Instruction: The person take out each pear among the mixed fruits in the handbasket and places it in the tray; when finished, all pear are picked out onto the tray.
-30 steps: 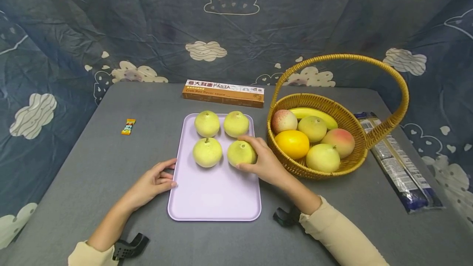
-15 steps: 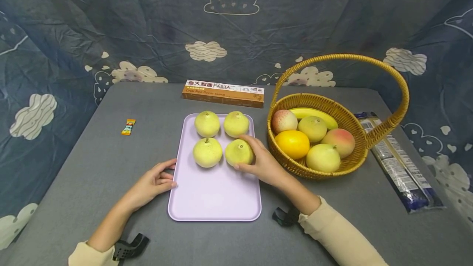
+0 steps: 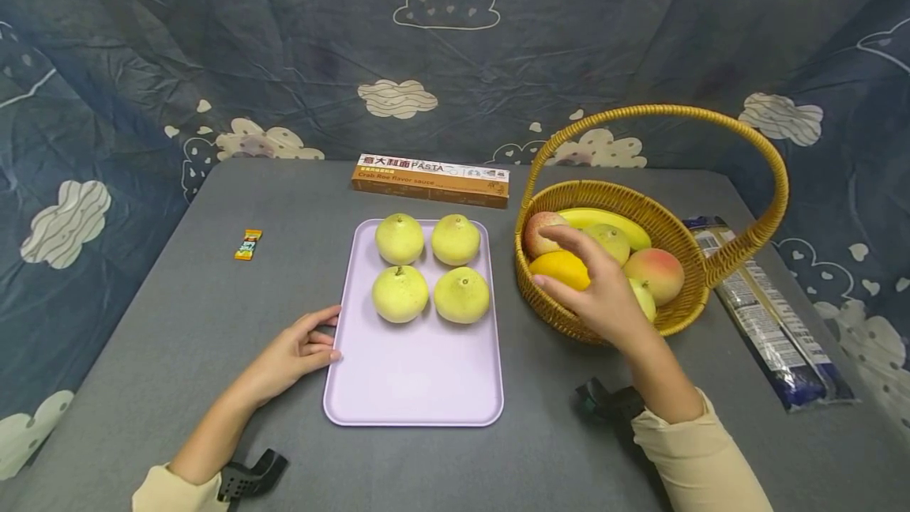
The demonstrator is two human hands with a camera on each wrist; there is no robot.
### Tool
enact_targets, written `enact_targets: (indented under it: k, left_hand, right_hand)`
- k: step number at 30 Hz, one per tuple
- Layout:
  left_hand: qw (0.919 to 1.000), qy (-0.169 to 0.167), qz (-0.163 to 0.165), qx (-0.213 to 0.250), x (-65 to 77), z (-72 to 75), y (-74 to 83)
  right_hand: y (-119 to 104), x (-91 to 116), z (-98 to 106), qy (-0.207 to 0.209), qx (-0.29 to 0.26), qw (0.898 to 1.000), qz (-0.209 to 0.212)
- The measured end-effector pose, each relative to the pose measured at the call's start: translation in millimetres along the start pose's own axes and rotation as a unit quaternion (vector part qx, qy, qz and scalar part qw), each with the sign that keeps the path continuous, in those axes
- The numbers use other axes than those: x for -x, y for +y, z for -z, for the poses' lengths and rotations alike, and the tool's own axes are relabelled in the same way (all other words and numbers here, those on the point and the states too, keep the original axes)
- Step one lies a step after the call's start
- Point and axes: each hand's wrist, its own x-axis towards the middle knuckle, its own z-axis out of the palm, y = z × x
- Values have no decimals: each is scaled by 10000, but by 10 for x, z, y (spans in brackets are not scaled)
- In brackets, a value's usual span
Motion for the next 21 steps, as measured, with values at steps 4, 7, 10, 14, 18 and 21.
enact_targets:
  k: [4, 7, 10, 14, 18, 21]
  left_hand:
    - [10000, -1, 25, -10, 1, 0, 2]
    - [10000, -6, 22, -16, -1, 3, -2]
    - [10000, -23, 20, -21, -4, 9, -9]
    - [10000, -48, 5, 16, -7, 10, -12]
    - [10000, -47, 4, 42, -8, 8, -5]
    - [10000, -45, 29, 48, -7, 6, 1]
  right_hand:
    - [129, 12, 200, 376, 7, 9993, -43]
    - [220, 20, 305, 589, -74, 9981, -155]
    - [340, 28, 386, 727, -98, 9965, -395]
    - [424, 31, 465, 724, -6, 9943, -777]
    - [465, 16, 536, 574, 70, 9918, -1141]
    - [609, 7, 590, 405, 220, 9893, -1383]
